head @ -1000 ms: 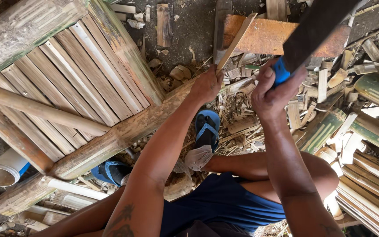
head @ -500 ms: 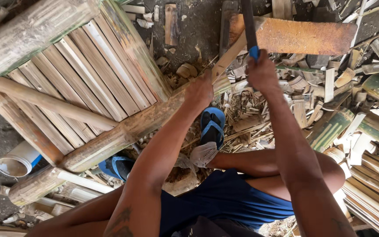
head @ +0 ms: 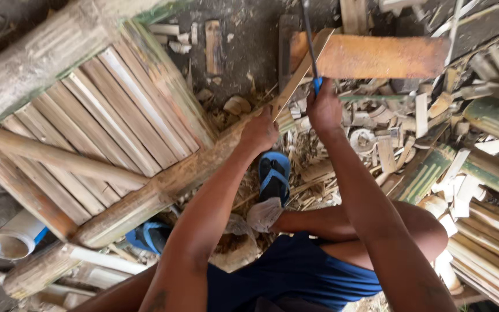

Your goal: The person assembles a bamboo structure by cutting bamboo strips to size and nailing them into place. They use a hand saw to trim the strips and a hammer to drive nails, working on a frame supported by logs.

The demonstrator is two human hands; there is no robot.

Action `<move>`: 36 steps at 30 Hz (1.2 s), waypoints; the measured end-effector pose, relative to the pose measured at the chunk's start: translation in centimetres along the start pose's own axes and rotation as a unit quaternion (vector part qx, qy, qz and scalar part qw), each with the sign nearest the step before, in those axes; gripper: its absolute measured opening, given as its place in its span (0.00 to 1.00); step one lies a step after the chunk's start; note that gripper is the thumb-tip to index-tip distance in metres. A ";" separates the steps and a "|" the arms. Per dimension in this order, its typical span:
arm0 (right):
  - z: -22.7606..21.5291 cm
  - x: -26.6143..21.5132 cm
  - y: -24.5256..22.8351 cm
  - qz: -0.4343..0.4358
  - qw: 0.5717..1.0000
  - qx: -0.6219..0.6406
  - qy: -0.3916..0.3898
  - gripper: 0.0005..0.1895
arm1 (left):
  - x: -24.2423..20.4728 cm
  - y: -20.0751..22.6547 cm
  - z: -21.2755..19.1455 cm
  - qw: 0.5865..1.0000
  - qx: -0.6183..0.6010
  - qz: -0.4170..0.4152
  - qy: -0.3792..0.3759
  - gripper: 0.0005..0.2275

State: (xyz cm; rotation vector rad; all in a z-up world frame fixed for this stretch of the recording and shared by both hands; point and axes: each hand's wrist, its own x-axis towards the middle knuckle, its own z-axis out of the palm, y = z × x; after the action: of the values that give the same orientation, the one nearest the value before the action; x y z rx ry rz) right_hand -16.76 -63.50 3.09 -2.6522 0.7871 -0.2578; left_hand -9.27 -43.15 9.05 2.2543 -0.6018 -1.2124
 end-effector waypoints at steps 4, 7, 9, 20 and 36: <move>-2.2 -1.1 -0.6 0.030 0.999 -0.008 -0.035 0.19 | -0.8 1.0 -0.6 0.999 0.031 0.006 0.041 0.24; -6.2 -0.5 -1.2 0.050 0.997 0.038 -0.054 0.19 | -1.7 1.5 -1.5 0.990 0.030 0.086 0.109 0.20; -7.1 -1.0 -0.9 -0.044 0.987 0.093 0.123 0.16 | -2.7 1.3 -0.1 0.944 0.043 0.219 0.244 0.16; -4.9 -2.0 -0.7 0.029 0.998 0.025 -0.041 0.21 | -1.0 0.2 -0.1 0.989 0.041 0.108 0.098 0.17; -0.8 -9.3 -6.9 -0.095 0.994 0.043 0.027 0.30 | -7.9 -16.6 -8.5 0.870 -0.407 -0.062 0.271 0.20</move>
State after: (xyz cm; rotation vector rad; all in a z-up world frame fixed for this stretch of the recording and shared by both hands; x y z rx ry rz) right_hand -21.33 -53.19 5.86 -2.6489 0.5265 -0.4054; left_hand -3.65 -23.66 7.81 1.7524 0.2547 -0.6270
